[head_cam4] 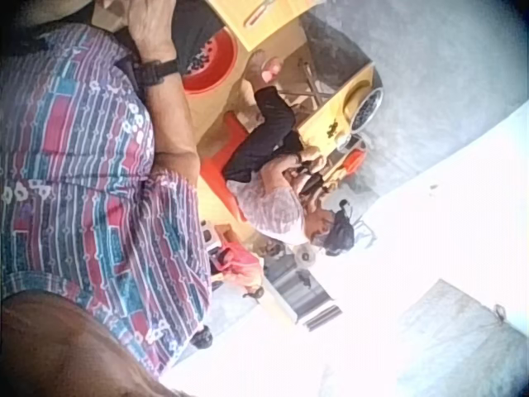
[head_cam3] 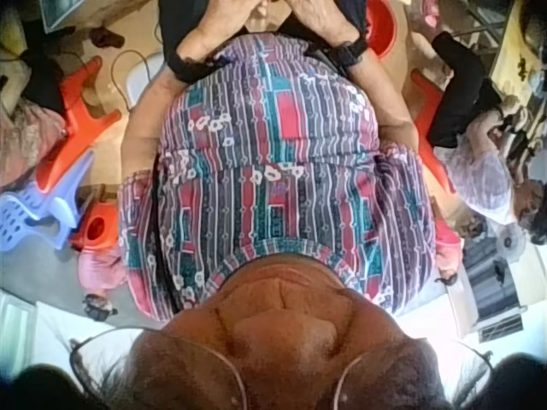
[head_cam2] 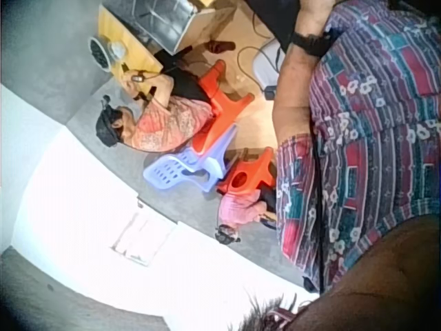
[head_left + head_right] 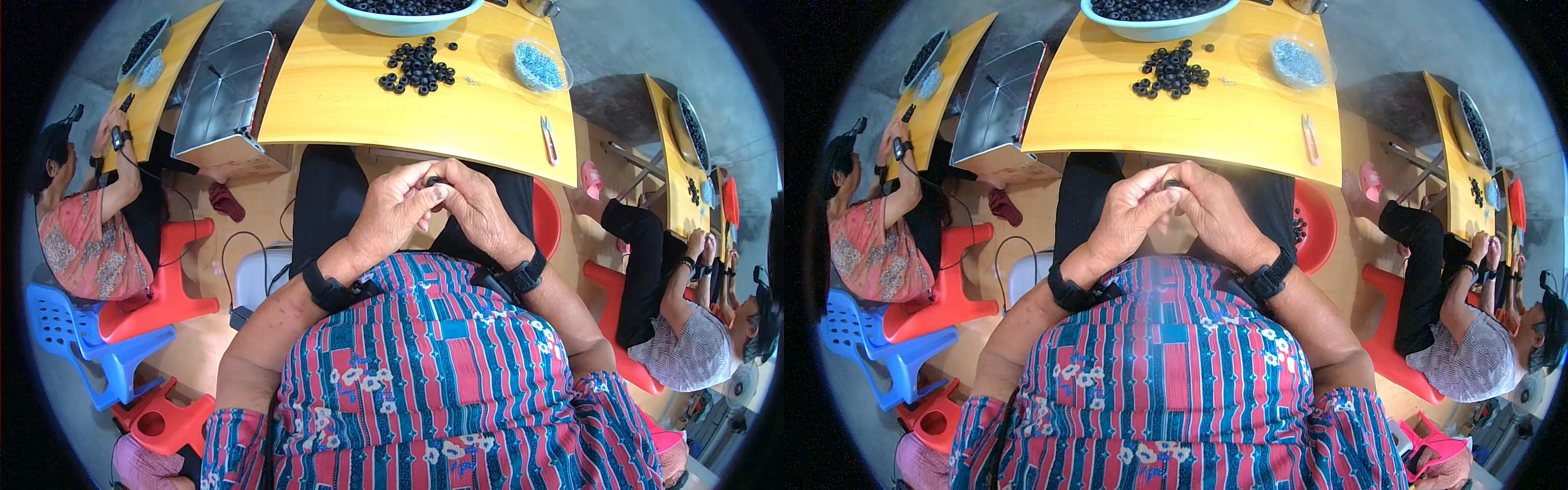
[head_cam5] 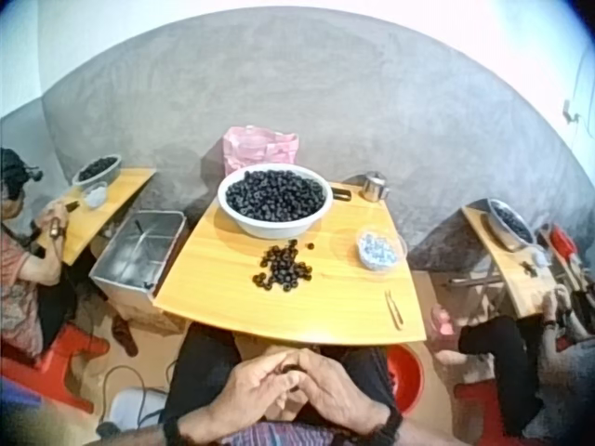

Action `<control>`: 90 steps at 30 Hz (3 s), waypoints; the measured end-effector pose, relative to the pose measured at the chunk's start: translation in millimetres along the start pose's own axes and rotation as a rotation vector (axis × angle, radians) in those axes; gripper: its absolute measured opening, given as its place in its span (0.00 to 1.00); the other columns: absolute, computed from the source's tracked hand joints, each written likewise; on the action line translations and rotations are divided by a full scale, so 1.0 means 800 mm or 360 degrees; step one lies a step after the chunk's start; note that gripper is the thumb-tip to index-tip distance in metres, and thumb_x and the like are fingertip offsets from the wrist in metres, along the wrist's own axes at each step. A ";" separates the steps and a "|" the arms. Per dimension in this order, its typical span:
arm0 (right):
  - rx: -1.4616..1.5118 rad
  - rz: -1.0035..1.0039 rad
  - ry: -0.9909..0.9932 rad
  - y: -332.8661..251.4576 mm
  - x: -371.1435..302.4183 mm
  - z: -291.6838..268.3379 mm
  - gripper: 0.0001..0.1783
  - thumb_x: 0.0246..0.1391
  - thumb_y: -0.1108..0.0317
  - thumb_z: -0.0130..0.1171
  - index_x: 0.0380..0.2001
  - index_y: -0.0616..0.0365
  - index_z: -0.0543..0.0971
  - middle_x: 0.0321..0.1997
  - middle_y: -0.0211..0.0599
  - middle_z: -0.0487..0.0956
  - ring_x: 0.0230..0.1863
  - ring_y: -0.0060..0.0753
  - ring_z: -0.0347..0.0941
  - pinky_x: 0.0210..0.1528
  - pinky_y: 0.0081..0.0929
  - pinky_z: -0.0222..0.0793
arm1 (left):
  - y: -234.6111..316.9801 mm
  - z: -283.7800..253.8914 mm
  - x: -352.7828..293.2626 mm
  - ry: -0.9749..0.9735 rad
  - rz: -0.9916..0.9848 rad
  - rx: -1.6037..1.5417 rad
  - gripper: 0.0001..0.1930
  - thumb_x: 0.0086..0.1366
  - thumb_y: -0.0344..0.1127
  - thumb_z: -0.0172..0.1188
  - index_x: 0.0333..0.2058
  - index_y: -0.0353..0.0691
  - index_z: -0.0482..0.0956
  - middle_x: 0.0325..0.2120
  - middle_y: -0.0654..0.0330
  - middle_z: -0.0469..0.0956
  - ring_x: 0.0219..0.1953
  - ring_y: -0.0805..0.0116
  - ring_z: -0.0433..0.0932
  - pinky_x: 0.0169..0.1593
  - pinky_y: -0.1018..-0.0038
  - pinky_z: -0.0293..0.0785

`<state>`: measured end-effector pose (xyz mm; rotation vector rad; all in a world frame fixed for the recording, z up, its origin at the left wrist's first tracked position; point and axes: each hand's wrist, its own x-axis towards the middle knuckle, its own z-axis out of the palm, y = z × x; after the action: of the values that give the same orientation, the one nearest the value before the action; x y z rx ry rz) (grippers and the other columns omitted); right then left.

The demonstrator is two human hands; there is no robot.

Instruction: Manual assembly of small black plastic parts and housings at a workshop table.

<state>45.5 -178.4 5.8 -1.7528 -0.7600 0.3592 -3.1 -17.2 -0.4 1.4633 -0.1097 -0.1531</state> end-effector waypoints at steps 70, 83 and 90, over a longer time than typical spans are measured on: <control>0.1060 0.0479 0.0209 0.011 0.005 0.000 0.07 0.57 0.71 0.56 0.36 0.63 0.79 0.26 0.31 0.78 0.25 0.21 0.74 0.30 0.20 0.75 | 0.004 -0.021 -0.007 0.0212 -0.0005 0.0085 0.08 0.59 0.29 0.63 0.36 0.32 0.79 0.28 0.63 0.80 0.29 0.80 0.75 0.33 0.83 0.73; 0.1418 0.0745 -0.0188 0.014 0.009 -0.010 0.13 0.59 0.61 0.56 0.35 0.61 0.76 0.29 0.31 0.76 0.28 0.23 0.75 0.33 0.26 0.79 | 0.005 -0.025 -0.004 0.0282 0.0308 0.0445 0.08 0.55 0.27 0.65 0.34 0.34 0.81 0.26 0.66 0.74 0.29 0.80 0.71 0.32 0.82 0.68; 0.1389 0.0750 -0.0219 0.011 0.006 -0.008 0.15 0.60 0.58 0.54 0.35 0.62 0.76 0.26 0.29 0.73 0.26 0.20 0.72 0.34 0.25 0.78 | 0.005 -0.023 -0.002 0.0309 0.0348 0.0540 0.08 0.52 0.26 0.66 0.33 0.35 0.82 0.27 0.65 0.71 0.28 0.78 0.70 0.32 0.81 0.68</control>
<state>55.5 -181.4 0.3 -1.0501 -0.1932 0.9732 -1.1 1.7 1.4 1.7832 -0.1418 0.1951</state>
